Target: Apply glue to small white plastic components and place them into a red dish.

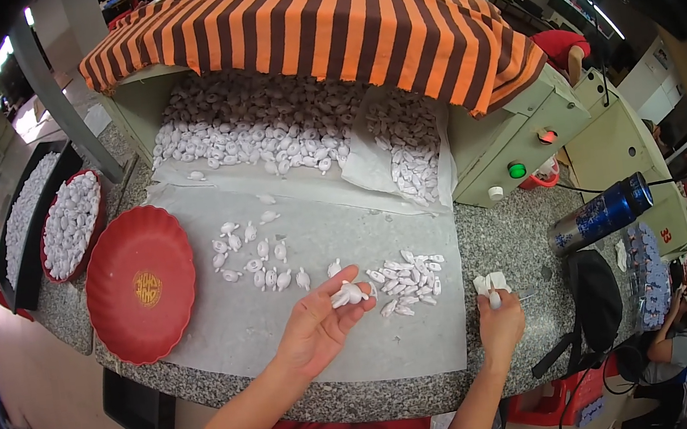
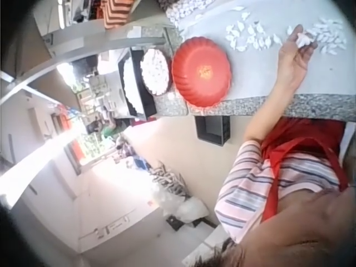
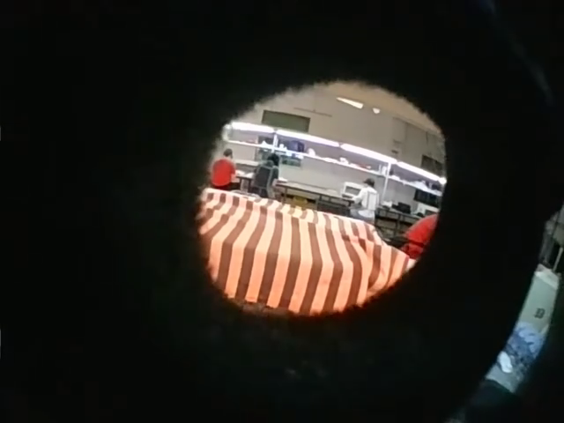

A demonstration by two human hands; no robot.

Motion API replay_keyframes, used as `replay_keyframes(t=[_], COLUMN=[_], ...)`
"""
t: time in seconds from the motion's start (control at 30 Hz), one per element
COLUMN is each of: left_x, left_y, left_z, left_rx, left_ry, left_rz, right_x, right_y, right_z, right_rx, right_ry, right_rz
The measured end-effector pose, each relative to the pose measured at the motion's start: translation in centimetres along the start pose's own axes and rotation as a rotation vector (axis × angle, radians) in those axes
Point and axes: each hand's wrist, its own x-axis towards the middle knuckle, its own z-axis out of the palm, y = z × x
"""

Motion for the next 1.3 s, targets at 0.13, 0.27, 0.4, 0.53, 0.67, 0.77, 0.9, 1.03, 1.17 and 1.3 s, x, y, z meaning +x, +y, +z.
replay_keyframes(t=[0.13, 0.27, 0.4, 0.53, 0.67, 0.77, 0.9, 1.03, 1.17, 1.3], left_x=[0.0, -0.6, -0.8, -0.9, -1.1, -1.9, -6.9, -9.4, -6.8, -1.9], left_y=[-0.3, -1.4, -2.0, -1.9, 0.9, 6.4, 14.5, 16.0, 13.7, 7.5], left_z=[1.0, 1.3, 1.3, 1.5, 1.9, 0.8, -4.0, -6.3, -4.5, -1.6], left_rx=[0.213, 0.685, 1.102, 1.264, 1.539, 1.573, 1.800, 2.287, 2.511, 2.213], left_ry=[0.008, -0.015, -0.057, -0.010, 0.055, 0.545, 1.007, 1.328, 1.160, 0.318], left_rz=[0.032, 0.338, 0.615, 0.703, 0.914, 0.984, 0.849, 0.483, 0.919, 0.706], right_x=[-0.9, -4.4, -6.2, -7.1, -7.6, -5.0, 1.2, 2.3, 0.8, 0.1], right_y=[-1.1, -8.3, -10.2, -10.9, -10.6, -7.6, 0.4, 0.4, -3.2, -5.7], right_z=[-1.1, -3.9, -2.8, -2.1, -1.7, -2.1, -0.4, -0.7, -2.0, -2.5], right_rx=[0.724, 1.443, 1.470, 1.570, 1.457, 1.008, 0.572, 0.622, 0.811, 0.961], right_ry=[-0.105, -0.500, -0.725, -0.728, -0.930, -0.604, 0.008, 0.001, -0.154, -0.361], right_rz=[0.263, 0.341, 0.283, 0.348, 0.299, 0.199, 0.042, 0.048, 0.189, 0.165])
